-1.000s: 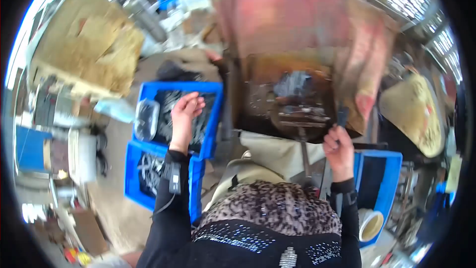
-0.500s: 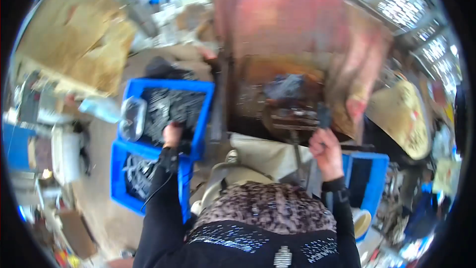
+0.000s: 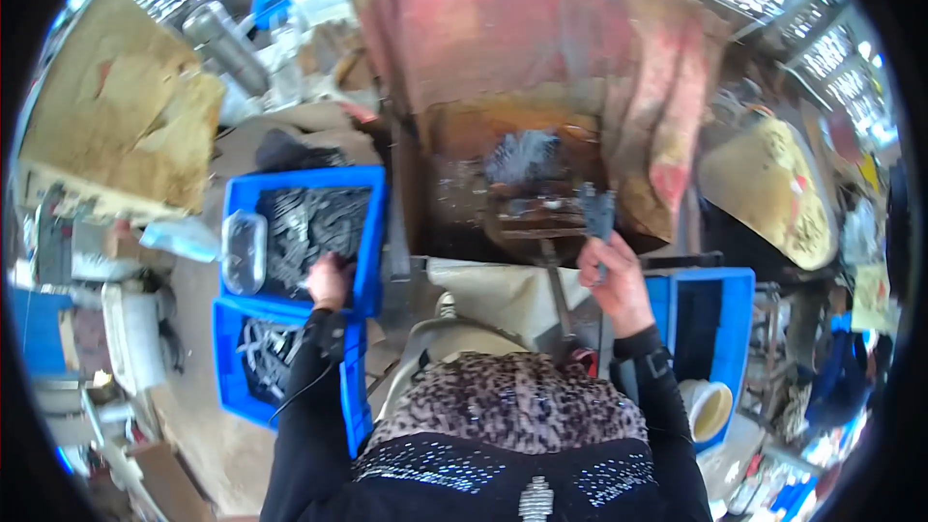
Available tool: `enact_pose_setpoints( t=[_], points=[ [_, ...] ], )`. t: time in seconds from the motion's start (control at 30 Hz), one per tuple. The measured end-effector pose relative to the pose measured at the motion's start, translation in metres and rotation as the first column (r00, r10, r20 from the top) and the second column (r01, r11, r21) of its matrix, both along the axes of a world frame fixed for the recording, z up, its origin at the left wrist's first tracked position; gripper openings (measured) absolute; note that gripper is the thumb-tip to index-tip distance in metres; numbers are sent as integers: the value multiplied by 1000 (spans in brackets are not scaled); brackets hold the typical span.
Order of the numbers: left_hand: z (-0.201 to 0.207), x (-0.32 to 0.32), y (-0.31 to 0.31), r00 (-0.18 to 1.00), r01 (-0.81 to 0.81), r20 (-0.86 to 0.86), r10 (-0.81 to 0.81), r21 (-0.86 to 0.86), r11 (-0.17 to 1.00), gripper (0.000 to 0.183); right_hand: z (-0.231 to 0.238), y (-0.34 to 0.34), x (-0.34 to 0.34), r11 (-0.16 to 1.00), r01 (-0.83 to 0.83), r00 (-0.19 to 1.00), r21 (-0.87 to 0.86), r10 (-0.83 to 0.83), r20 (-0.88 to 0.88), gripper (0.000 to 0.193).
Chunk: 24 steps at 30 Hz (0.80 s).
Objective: The person picks up a bundle of metal pieces from a blue bin, dips them into a bucket of liquid, and places them into a different blue bin. They then pick up individual metal pieces, hold them against a grinding wheel, and place them back into a blue bin.
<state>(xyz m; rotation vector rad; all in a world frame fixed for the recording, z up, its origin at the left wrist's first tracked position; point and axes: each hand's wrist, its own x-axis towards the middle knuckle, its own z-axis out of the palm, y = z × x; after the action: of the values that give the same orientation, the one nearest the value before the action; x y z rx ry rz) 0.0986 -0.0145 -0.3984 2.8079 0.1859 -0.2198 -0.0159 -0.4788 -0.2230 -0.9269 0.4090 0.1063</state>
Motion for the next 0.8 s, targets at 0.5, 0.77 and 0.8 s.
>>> enact_pose_setpoints(
  t=[0.5, 0.77, 0.8],
  points=[
    [-29, 9, 67, 971, -146, -240, 23, -506, 850, 21, 3, -11, -3, 998, 3, 1000, 67, -3, 14, 10],
    [171, 40, -65, 946, -324, -320, 48, -933, 154, 7, 0, -16, -13, 999, 47, 998, 20, -46, -39, 12],
    [184, 43, -88, 948, -318, -317, 35, -935, 156, 7, 0, -17, -14, 999, 36, 999, 27, -35, -33, 12]
  ],
)
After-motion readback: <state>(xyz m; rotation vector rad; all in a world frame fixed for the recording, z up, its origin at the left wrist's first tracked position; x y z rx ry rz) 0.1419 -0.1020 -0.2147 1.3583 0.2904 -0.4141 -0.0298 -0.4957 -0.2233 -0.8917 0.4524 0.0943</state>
